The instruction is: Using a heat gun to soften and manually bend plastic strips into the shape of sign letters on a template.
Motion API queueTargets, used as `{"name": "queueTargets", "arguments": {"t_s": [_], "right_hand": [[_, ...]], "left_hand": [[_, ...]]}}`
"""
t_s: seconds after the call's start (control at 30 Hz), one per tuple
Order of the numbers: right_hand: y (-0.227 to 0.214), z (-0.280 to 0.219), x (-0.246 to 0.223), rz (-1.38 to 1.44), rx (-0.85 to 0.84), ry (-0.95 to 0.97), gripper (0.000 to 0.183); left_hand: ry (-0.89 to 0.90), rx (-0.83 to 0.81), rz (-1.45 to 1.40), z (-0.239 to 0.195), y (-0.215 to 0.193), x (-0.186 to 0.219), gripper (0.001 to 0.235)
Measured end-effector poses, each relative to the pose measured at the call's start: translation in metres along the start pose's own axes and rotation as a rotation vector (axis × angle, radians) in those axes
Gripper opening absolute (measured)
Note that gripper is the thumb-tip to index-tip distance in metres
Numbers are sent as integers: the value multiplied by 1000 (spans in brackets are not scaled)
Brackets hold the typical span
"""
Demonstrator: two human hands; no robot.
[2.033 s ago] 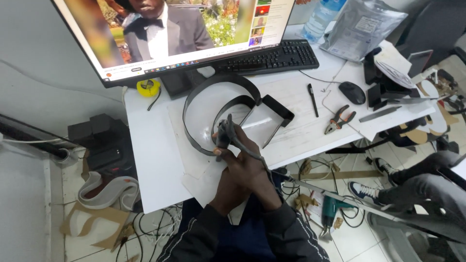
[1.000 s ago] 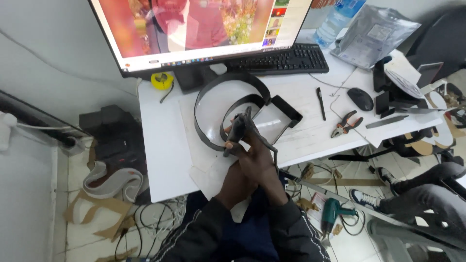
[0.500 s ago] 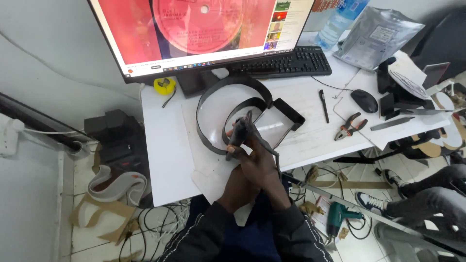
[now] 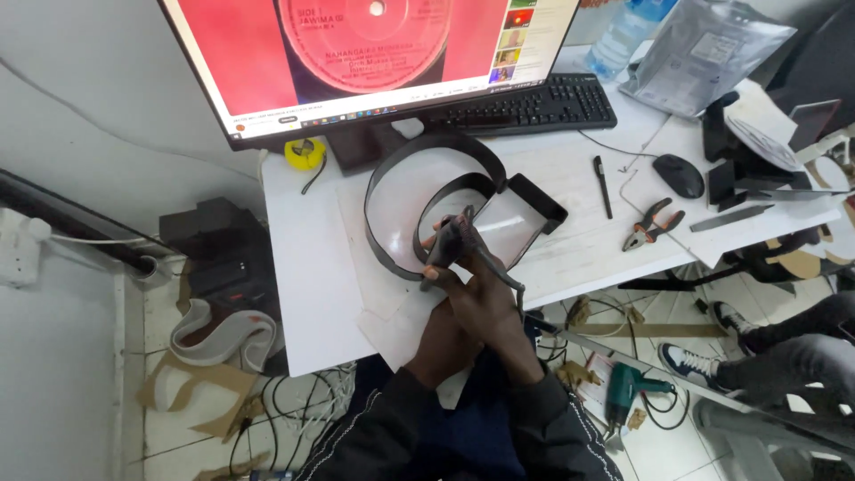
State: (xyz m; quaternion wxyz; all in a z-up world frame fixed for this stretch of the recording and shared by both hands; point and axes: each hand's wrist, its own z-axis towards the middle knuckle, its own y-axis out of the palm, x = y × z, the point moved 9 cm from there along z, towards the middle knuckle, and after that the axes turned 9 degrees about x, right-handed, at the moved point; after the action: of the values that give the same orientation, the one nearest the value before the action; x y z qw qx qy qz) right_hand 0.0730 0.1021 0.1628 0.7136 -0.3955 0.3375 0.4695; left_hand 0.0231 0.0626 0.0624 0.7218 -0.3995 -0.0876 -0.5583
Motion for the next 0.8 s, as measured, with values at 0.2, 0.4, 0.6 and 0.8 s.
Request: {"name": "queueTargets", "arguments": {"t_s": [0.2,0.4,0.6,0.8], "right_hand": [[-2,-4,7,19,8,-25,58],[-2,-5,5,9,37,-55,67],[-4,-4,12,22,20,2,59],[-3,1,0,18,10,34,58]], "left_hand": [[-20,-13,-23,3,2,-1,11],[-16,-10,-10,4,-1,0,12],[-59,-19,-19,5,0,-2,13],[-39,-20,-13,6,-1,0,13]]}}
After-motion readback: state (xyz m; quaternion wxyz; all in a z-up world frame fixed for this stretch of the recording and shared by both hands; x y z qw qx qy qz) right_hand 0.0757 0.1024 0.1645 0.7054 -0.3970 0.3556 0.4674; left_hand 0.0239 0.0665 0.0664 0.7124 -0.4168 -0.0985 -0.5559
